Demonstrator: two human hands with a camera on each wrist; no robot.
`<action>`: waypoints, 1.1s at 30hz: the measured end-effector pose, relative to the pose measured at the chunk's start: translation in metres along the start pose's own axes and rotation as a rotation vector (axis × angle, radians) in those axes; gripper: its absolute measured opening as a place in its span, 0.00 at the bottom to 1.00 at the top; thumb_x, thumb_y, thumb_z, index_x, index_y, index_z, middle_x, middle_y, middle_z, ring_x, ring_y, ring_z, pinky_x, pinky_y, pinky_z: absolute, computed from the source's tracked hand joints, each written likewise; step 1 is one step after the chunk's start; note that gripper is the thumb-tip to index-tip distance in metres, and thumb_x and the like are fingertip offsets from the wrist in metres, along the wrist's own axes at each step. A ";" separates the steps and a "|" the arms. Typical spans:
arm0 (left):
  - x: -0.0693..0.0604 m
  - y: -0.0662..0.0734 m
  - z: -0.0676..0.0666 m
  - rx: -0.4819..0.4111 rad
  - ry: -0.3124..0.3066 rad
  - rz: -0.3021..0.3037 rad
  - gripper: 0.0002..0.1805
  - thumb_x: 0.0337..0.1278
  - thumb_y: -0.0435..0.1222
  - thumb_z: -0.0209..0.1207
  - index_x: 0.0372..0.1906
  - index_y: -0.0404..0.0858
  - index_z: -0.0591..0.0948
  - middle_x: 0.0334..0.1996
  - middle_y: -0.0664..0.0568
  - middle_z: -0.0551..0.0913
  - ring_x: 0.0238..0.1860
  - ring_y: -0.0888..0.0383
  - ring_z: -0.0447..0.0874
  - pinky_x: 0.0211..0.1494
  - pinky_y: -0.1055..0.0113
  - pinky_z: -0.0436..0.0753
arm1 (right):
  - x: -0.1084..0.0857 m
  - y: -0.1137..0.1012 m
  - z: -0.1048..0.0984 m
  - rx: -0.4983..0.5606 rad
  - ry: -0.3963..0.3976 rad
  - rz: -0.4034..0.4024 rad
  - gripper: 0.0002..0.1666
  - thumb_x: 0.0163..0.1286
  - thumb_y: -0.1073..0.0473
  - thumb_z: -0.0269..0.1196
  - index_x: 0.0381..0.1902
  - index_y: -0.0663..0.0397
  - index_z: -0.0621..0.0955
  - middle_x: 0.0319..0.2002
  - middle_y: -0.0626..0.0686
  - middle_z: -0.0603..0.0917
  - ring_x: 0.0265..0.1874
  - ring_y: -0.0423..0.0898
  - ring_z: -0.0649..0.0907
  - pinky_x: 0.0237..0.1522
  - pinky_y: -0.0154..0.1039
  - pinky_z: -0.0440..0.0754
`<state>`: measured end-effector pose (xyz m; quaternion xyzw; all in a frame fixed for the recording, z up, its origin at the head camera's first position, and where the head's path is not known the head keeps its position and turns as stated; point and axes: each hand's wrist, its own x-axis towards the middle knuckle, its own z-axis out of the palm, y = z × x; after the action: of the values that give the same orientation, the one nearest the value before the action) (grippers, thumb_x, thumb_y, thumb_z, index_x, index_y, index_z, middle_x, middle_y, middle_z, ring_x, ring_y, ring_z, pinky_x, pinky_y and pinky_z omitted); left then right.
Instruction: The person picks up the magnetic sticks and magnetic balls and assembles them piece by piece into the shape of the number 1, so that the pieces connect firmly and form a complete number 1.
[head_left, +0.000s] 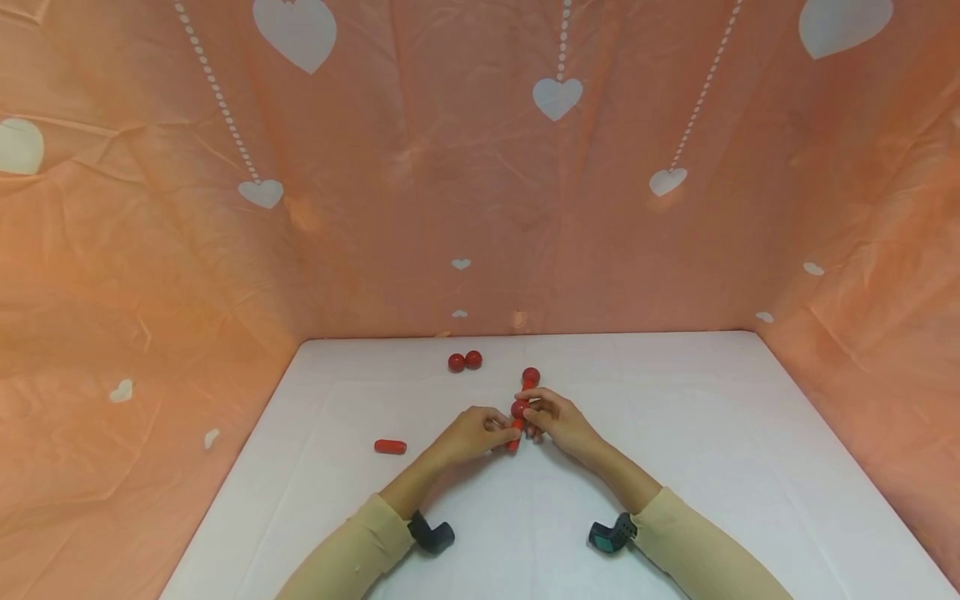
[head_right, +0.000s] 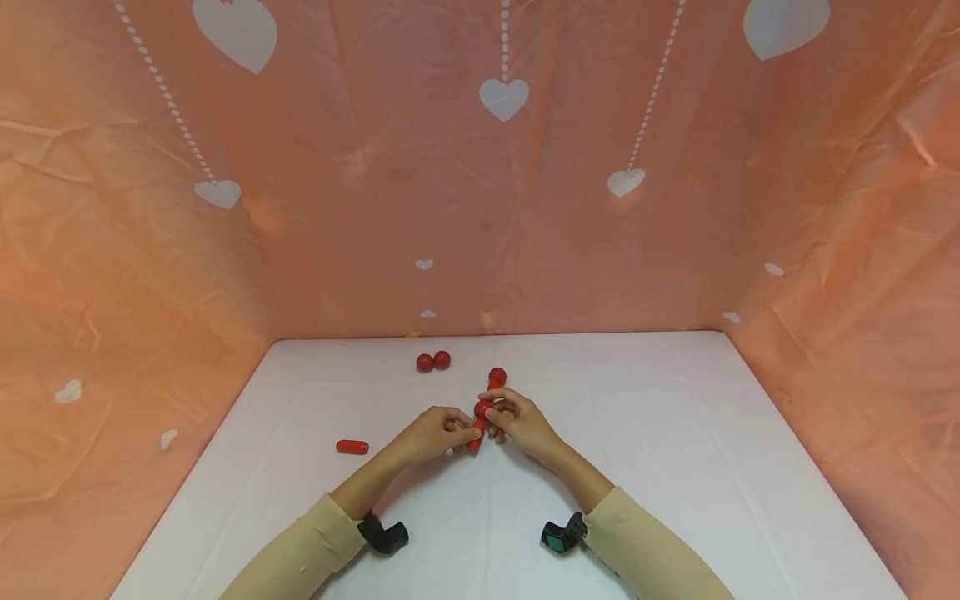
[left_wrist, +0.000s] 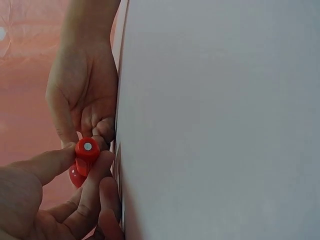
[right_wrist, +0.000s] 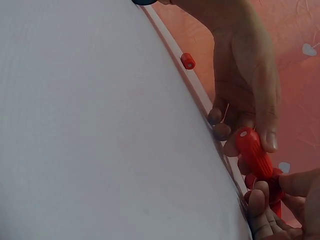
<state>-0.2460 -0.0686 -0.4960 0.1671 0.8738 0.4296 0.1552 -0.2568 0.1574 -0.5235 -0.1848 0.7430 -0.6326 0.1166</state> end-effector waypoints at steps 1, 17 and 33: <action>0.000 0.000 0.000 0.000 0.002 -0.004 0.17 0.70 0.47 0.70 0.48 0.37 0.89 0.24 0.55 0.85 0.28 0.61 0.77 0.32 0.69 0.73 | 0.000 0.000 0.000 0.006 -0.001 0.000 0.21 0.84 0.63 0.59 0.69 0.64 0.76 0.38 0.54 0.84 0.33 0.45 0.83 0.36 0.34 0.84; 0.001 0.002 -0.001 -0.020 0.006 -0.006 0.18 0.72 0.47 0.68 0.49 0.35 0.89 0.26 0.55 0.87 0.30 0.61 0.79 0.36 0.68 0.77 | 0.003 0.006 -0.001 0.001 0.007 -0.044 0.22 0.80 0.66 0.63 0.67 0.68 0.76 0.46 0.61 0.86 0.33 0.43 0.84 0.37 0.34 0.83; -0.002 -0.003 -0.007 0.011 0.015 -0.018 0.16 0.74 0.46 0.67 0.51 0.37 0.89 0.33 0.55 0.88 0.33 0.59 0.82 0.38 0.67 0.82 | 0.002 0.002 0.002 -0.064 0.036 -0.015 0.21 0.79 0.66 0.65 0.67 0.64 0.78 0.45 0.61 0.86 0.33 0.45 0.84 0.36 0.33 0.84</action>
<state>-0.2482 -0.0762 -0.4941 0.1570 0.8788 0.4245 0.1515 -0.2576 0.1549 -0.5256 -0.1826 0.7633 -0.6128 0.0924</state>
